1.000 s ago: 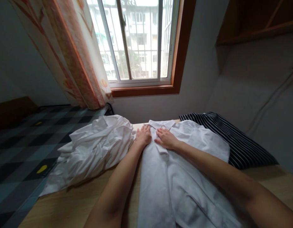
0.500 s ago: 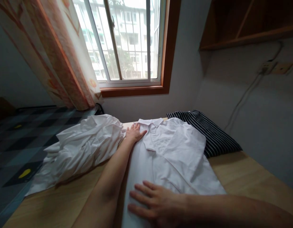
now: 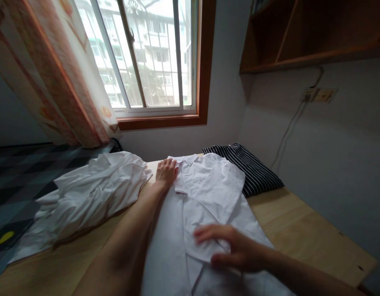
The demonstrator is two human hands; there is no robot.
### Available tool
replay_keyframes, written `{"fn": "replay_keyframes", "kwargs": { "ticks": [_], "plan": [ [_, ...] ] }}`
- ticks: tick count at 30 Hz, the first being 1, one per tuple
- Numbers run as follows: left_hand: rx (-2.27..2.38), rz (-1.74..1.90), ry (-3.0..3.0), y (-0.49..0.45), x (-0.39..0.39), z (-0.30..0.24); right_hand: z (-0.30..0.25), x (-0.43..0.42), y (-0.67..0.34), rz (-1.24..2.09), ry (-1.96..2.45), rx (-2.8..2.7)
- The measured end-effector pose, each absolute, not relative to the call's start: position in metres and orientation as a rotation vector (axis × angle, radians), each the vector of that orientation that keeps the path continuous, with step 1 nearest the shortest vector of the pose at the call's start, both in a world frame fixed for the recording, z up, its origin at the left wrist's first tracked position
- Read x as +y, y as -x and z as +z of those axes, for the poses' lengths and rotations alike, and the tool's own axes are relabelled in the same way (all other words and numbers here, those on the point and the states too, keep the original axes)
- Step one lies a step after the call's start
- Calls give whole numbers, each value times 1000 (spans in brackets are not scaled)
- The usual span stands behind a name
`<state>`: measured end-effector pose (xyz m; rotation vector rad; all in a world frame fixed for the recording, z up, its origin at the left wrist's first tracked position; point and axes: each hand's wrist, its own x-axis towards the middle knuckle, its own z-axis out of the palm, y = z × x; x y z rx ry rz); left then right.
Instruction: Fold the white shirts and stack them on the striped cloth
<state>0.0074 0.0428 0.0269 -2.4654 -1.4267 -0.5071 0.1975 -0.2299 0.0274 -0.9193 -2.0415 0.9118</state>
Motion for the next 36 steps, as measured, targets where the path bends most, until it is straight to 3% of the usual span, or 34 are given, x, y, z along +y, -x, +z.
{"fn": "replay_keyframes", "kwargs": {
  "ticks": [4, 8, 11, 16, 23, 27, 32, 36],
  "plan": [
    [-1359, -671, 2635, -49, 8, 38, 23, -171, -292, 410, 1490, -1147],
    [-1116, -618, 2920, -109, -26, 49, -2, -148, -337, 462, 1594, -890],
    [-934, -518, 3058, -160, -40, 50, -20, -158, -334, 586, 1581, -953],
    [-1022, -274, 3228, -222, -47, 27, -25, -177, -320, 566, 1687, -1113],
    [-880, -285, 3367, -226, -38, 7, 4, -192, -318, 464, 2124, -1443],
    [-1177, -514, 3192, -232, -27, 26, 18, -202, -312, 661, 2019, -1599],
    [-1298, -158, 3153, -250, -22, 40, 36, -219, -306, 887, 1775, -1708],
    [-1351, -228, 3132, -250, -17, 48, 51, -261, -308, 1074, 1718, -1857]
  ]
}}
